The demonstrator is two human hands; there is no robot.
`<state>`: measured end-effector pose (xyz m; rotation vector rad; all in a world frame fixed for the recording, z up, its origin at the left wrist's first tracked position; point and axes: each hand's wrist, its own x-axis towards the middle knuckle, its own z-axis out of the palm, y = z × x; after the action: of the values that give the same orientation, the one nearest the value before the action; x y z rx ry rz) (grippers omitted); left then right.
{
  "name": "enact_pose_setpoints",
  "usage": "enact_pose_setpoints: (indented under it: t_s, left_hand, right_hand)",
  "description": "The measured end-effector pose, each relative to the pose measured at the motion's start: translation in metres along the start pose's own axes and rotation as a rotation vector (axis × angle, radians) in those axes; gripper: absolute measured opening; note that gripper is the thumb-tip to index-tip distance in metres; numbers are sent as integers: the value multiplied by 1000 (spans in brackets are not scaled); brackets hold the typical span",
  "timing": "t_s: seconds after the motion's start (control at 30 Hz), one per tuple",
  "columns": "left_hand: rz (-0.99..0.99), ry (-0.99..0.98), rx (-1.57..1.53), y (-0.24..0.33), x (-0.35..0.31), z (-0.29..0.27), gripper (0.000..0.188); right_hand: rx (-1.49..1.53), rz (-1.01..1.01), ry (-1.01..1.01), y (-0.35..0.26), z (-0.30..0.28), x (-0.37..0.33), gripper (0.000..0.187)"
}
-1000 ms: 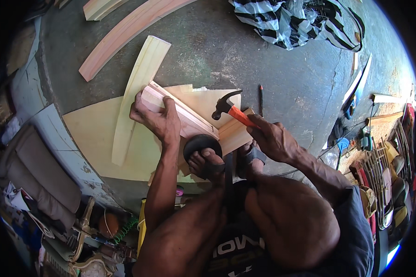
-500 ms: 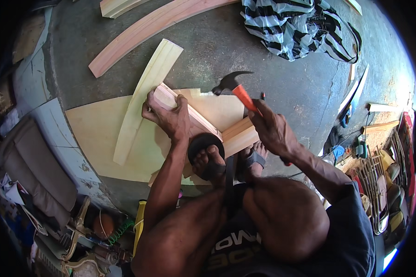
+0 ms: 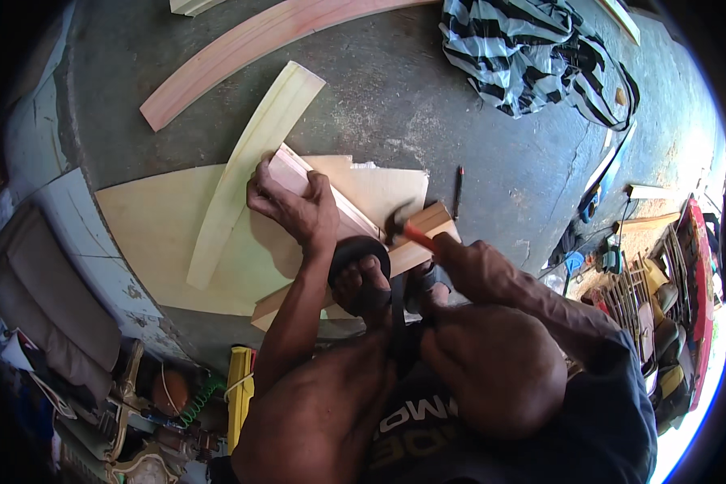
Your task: The person assembles a wooden frame by positioning wooden boards together, taking nails from a bag, and hammering them into the wooden joints using a hammer.
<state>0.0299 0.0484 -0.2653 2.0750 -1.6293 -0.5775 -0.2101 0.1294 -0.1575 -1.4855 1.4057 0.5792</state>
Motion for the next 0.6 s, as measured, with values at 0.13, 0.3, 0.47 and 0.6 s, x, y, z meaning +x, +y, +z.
enact_pose_setpoints:
  t_s: [0.13,0.3,0.47,0.6]
  left_hand:
    - [-2,6,36,-6,2,3,68]
    - [-25,11,-29,-1,0,4,68]
    - [-36,-3,-25,-8,-2,-2,67]
    - [19,18,-25,-4,4,6,68]
  right_hand:
    - [729,43,310,-11,-43,3,26]
    - [849,149,149,3,-49,34,35]
    - [877,177,181,17,-78,42,36]
    - [156,-187,215,56,21,77,36]
